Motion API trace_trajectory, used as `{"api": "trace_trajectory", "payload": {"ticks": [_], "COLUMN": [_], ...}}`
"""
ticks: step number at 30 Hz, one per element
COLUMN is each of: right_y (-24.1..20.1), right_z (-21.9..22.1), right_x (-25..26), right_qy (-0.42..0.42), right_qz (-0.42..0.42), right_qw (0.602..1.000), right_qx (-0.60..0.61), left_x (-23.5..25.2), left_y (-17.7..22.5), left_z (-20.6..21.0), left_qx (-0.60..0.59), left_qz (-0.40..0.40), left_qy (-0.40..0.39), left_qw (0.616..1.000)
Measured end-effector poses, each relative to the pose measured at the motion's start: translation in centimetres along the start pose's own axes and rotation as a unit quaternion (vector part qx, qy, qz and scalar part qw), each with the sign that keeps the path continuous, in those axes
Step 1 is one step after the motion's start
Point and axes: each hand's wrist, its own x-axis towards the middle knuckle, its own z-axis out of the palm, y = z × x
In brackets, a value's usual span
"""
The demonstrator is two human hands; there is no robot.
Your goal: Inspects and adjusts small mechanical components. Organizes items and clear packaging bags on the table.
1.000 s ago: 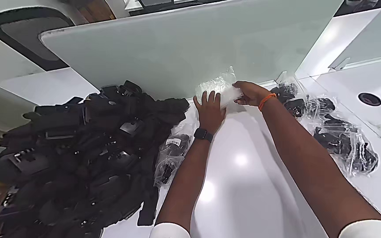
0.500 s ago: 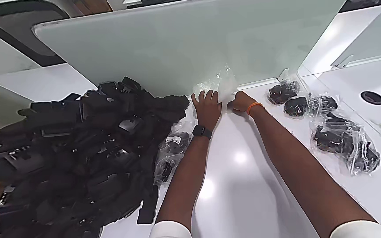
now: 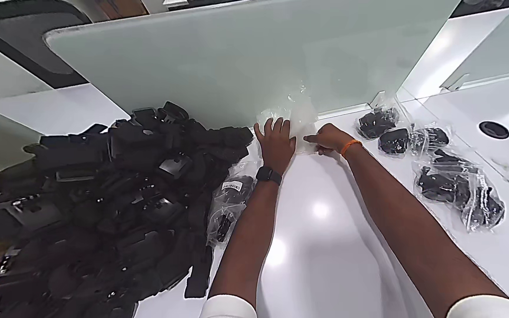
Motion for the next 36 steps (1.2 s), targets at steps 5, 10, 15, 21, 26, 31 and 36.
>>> {"api": "trace_trajectory", "payload": {"ticks": [5, 10, 15, 21, 26, 31, 36], "right_y": [2.0, 4.5, 6.6, 5.5, 5.6, 7.3, 13.9], "right_z": [-1.8, -2.7, -0.2, 2.0, 1.8, 0.4, -4.4], "right_x": [-1.3, -2.0, -2.1, -3.0, -3.6, -11.1, -18.6], "right_qy": [0.015, 0.035, 0.250, 0.302, 0.352, 0.310, 0.342], "right_qz": [-0.013, -0.059, -0.270, -0.379, -0.406, -0.392, -0.289], "right_qw": [0.998, 0.985, 0.926, 0.873, 0.842, 0.843, 0.838], "right_qx": [0.062, 0.158, 0.086, -0.052, -0.047, -0.197, -0.311], "left_x": [-0.2, -0.4, -0.6, -0.7, -1.0, -2.7, -10.6], "left_y": [0.6, 0.4, -0.1, -1.8, -0.4, 7.5, 12.4], "left_z": [0.0, -0.5, 0.0, 0.0, -0.8, -4.6, -9.7], "left_qx": [0.030, -0.005, 0.010, -0.001, -0.084, -0.205, -0.318], "left_qz": [0.022, 0.031, -0.037, -0.111, -0.119, 0.049, 0.160], "left_qy": [-0.102, -0.053, -0.007, 0.046, 0.137, 0.091, -0.101], "left_qw": [0.994, 0.998, 0.999, 0.993, 0.980, 0.973, 0.929]}}
